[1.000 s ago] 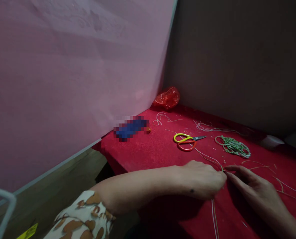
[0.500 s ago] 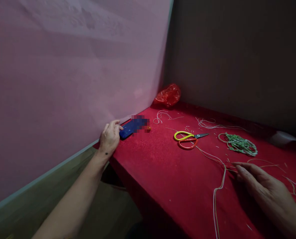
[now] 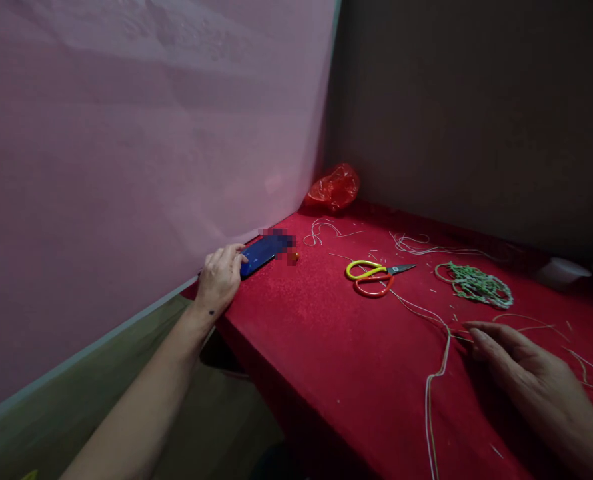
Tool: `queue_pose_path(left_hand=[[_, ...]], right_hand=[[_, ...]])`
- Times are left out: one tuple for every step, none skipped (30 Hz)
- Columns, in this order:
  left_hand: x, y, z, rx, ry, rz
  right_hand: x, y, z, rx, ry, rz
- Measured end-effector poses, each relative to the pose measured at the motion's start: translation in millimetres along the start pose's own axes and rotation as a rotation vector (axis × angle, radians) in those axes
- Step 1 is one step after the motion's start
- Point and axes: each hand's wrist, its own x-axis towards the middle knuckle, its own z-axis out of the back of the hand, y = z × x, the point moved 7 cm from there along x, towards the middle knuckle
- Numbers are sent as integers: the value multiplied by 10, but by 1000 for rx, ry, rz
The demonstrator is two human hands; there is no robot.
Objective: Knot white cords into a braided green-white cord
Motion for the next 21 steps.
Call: queue_pose_path(left_hand=[[-15,-33,0,-79,17,0],[-30,-60,2,-203,35,17],[-43,-76,15,-363,38,47],[-53,-78,43,-535,14,85],[-61,-62,85,-695,-42,125],[-70,-30,136,-821,-124,161],[-82,11,187,-902,-215,188],[-95,51,223,-941,-291,208],[-109,89,240,-958,-345,231],[-124,123,237,-963,-378,255],[-140,148,222,-962,-396,277],[-157,164,202,-954,-407,296],[-175,173,180,-941,-412,310],[-193,175,160,-922,-416,321],[-210,173,145,-900,-421,326],[-225,168,136,-875,-429,330],[-236,164,131,-852,-435,332],[-245,161,130,-832,-442,333],[-251,159,130,-817,-446,333],[-255,159,132,-808,-450,333],[-257,162,133,-801,-452,335]], right_hand=[[4,-7,-5,0,4,-1],[6,-11,-8,1,5,-1],[8,-12,-8,3,5,-2],[10,-12,-6,3,2,-3],[10,-10,-3,1,-1,-2],[10,-7,2,-2,-4,-1],[10,-5,4,-2,-3,-1],[10,-1,5,-3,-2,2],[9,1,4,-2,1,5],[9,2,2,0,4,6],[7,1,1,3,4,4],[5,1,2,3,2,2],[2,1,5,0,-2,-1],[-2,2,9,-2,-5,-4],[-6,6,10,-2,-5,-8],[-11,10,14,-2,-7,-11],[-14,17,17,-1,-7,-12],[-17,22,18,-2,-6,-13],[-18,27,21,-2,-8,-13],[-17,31,21,-5,-10,-10],[-15,31,20,-9,-11,-6]])
